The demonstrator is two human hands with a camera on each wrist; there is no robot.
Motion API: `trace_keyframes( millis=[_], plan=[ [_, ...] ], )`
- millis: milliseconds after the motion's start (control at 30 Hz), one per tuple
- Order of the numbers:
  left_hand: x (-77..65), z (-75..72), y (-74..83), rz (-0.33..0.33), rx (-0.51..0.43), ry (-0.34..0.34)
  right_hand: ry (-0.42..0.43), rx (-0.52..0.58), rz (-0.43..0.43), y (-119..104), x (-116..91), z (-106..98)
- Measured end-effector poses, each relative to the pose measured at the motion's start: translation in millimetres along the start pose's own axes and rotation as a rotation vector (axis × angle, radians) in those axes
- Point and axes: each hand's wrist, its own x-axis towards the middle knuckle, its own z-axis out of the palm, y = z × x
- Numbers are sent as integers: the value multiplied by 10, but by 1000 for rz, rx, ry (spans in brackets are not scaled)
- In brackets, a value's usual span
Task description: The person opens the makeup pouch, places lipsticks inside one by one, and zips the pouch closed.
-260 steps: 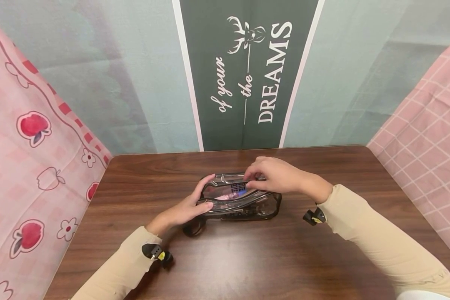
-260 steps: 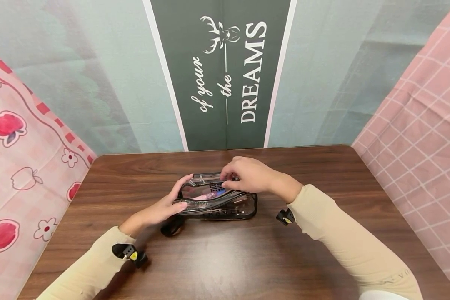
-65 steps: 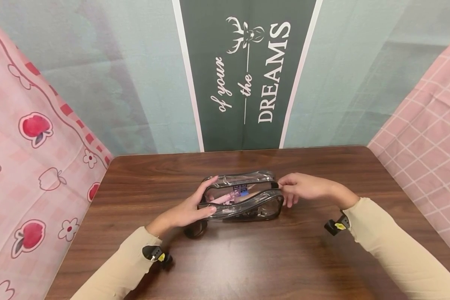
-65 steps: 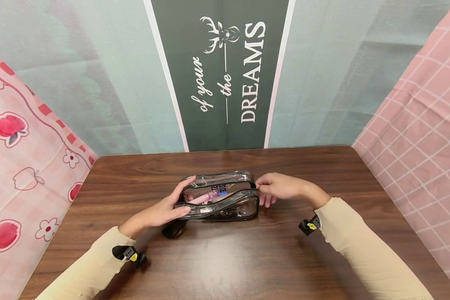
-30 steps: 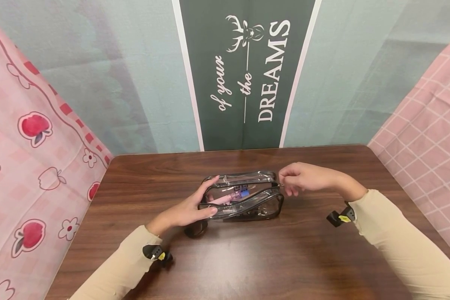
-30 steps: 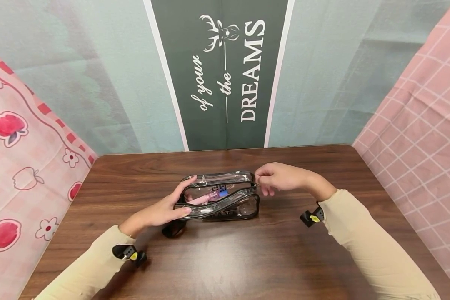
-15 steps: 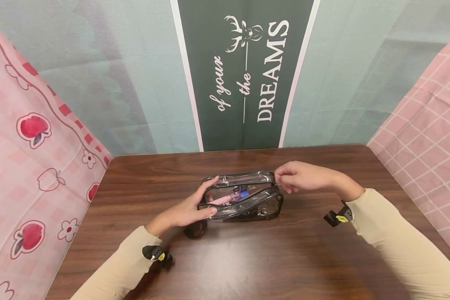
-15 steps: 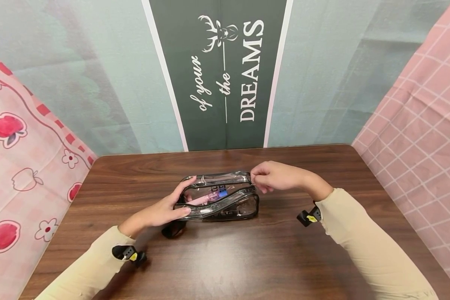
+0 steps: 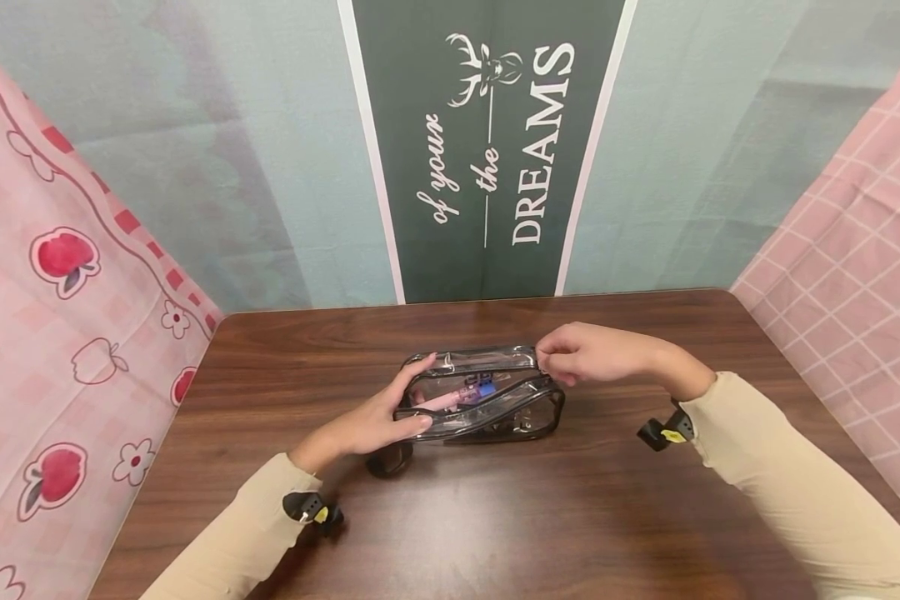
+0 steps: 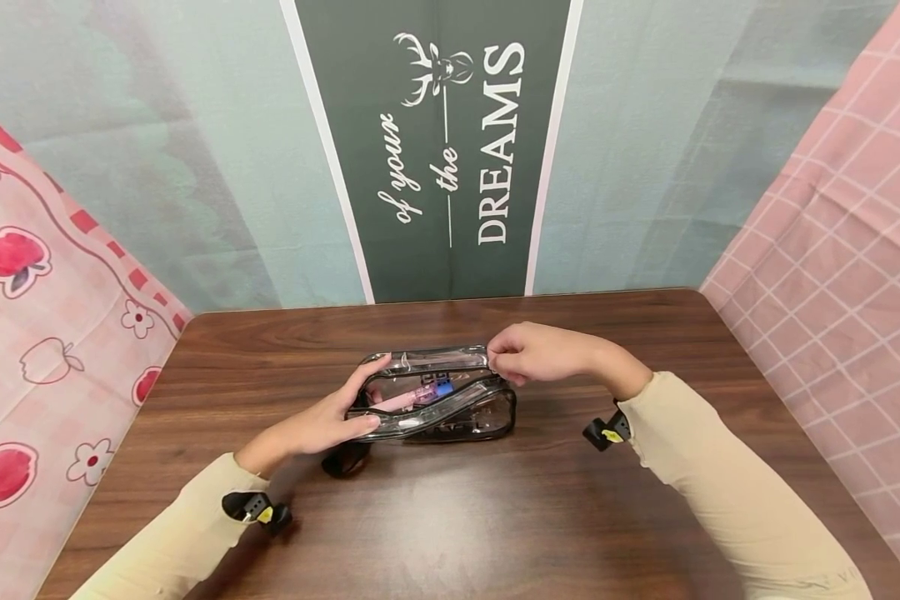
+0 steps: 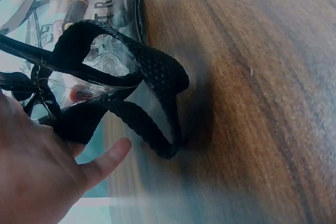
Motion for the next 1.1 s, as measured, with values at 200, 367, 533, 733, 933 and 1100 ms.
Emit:
trace_keyframes(
  millis=[200,367,533,733,933,1100],
  plan=[
    [7,8,-17,-4,5,0,14,-65,6,-79,58,12],
    [20,19,-16,-1,-1,1,12,-97,42,-151,112,9],
    [24,11,-9,-1,12,5,2,-146,64,-222,181,-3],
    [28,37,-22,-6,14,12,-9,-247,69,-302,251,8],
    [32,31,19,-8,1,25,-3,-307,79,-322,286,9],
    [29,26,25,-8,20,40,-2,-367,89,-360,316,5]
  ],
)
